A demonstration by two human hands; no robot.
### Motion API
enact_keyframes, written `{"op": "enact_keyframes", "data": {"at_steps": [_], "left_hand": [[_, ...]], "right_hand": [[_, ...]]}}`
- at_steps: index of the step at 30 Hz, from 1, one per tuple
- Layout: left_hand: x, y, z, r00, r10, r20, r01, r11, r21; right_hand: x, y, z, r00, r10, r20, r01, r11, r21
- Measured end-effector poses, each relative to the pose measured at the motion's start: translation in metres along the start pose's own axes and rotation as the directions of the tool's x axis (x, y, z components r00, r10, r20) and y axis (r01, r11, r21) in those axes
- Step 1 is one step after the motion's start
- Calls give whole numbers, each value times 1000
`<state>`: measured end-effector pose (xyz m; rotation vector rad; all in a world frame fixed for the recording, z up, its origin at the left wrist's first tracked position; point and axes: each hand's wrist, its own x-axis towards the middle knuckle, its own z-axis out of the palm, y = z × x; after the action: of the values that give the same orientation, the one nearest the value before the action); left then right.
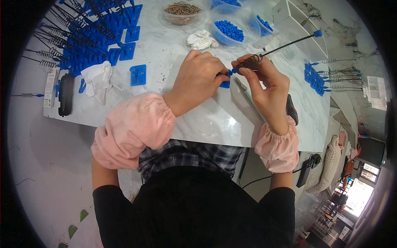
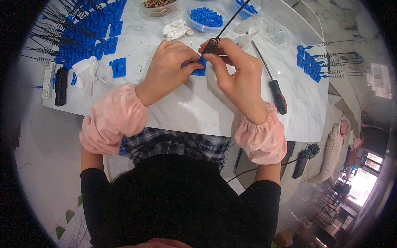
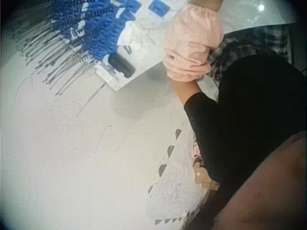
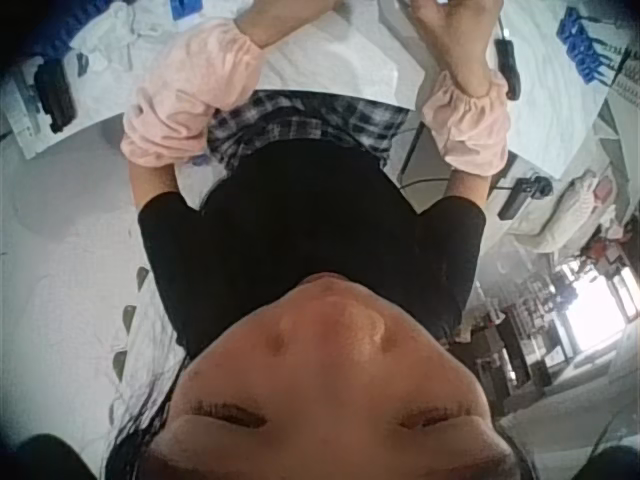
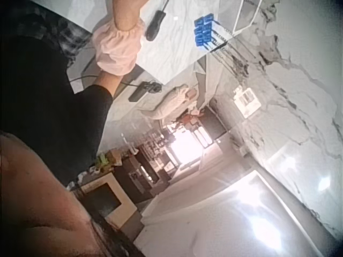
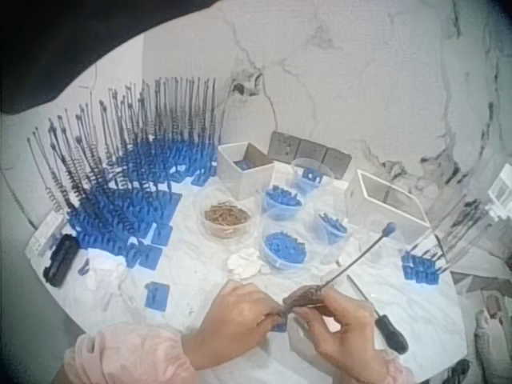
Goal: The person assembles small components onto a blue plastic base by hand, using glue to attach a spring and a small screwdriver to secure a small screw.
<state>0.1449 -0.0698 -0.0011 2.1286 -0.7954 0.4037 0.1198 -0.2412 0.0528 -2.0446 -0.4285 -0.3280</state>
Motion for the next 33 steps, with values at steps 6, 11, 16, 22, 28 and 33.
{"op": "enact_keyframes", "data": {"at_steps": [6, 11, 16, 22, 28, 33], "left_hand": [[0, 0, 0, 1000, 4, -1, -4, 1000, -3], [1, 1, 2, 1000, 3, 0, -3, 1000, 4], [-1, -2, 0, 1000, 0, -4, 0, 1000, 0], [2, 5, -6, 1000, 6, 17, -5, 999, -42], [8, 21, -37, 886, -124, 447, 403, 683, -609], [7, 27, -42, 854, -30, 519, 483, 417, -770]], "right_hand": [[-1, 0, 0, 1000, 6, 2, -6, 1000, 8], [-2, 3, -1, 1000, -5, -3, 5, 1000, 17], [0, 3, 0, 1000, -6, 24, 5, 1000, 30], [1, 0, -9, 989, 138, 55, -149, 941, 305], [7, -19, -30, 969, 241, 56, -234, 822, 520], [1, -23, -34, 981, 192, 28, -175, 810, 560]]}}
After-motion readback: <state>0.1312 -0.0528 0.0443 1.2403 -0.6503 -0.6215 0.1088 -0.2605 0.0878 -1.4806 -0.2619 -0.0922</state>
